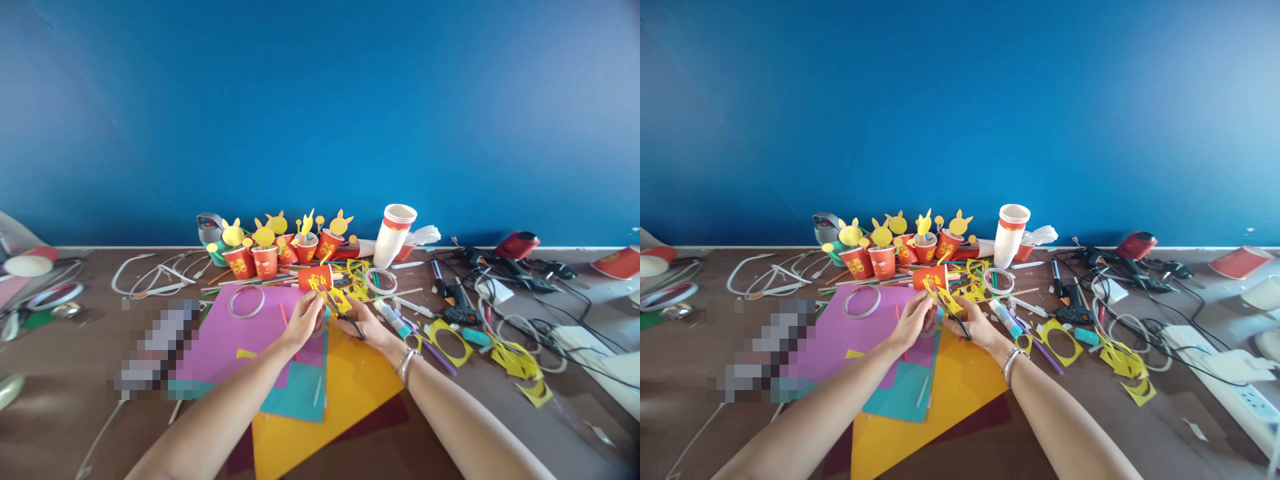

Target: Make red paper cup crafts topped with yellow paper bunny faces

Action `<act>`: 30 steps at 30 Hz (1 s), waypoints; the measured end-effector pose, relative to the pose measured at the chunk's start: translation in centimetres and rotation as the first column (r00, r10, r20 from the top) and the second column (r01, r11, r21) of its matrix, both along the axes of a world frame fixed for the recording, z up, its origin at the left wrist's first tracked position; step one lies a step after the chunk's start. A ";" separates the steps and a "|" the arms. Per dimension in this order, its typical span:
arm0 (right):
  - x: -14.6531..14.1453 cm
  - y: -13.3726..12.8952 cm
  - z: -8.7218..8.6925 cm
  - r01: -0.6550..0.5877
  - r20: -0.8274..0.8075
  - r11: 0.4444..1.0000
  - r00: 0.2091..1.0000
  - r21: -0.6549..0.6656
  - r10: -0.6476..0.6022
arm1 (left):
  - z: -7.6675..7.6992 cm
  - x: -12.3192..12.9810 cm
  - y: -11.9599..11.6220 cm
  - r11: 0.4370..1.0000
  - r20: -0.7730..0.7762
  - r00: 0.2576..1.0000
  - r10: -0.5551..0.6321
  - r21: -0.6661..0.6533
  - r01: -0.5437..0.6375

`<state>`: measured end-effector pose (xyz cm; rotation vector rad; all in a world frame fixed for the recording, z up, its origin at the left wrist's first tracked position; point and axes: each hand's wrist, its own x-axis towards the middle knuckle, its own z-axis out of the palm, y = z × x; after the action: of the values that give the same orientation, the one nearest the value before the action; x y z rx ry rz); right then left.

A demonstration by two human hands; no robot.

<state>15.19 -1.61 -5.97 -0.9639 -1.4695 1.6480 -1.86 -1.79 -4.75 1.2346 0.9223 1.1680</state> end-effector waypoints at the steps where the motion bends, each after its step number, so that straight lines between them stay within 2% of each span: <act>1: 0.0 0.0 0.0 0.000 -0.001 1.000 1.000 0.001 0.000 | 0.0 0.0 0.0 1.000 -0.001 1.000 0.002 -0.001 -0.002; 30: 0.1 -0.1 0.6 -0.012 -0.026 1.000 1.000 0.021 0.012 | -0.3 -0.1 0.2 0.996 0.011 0.997 0.081 0.021 -0.081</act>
<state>15.27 -1.73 -5.37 -0.9206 -1.4751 1.6447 -1.94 -1.61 -5.03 1.2169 0.9614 1.2502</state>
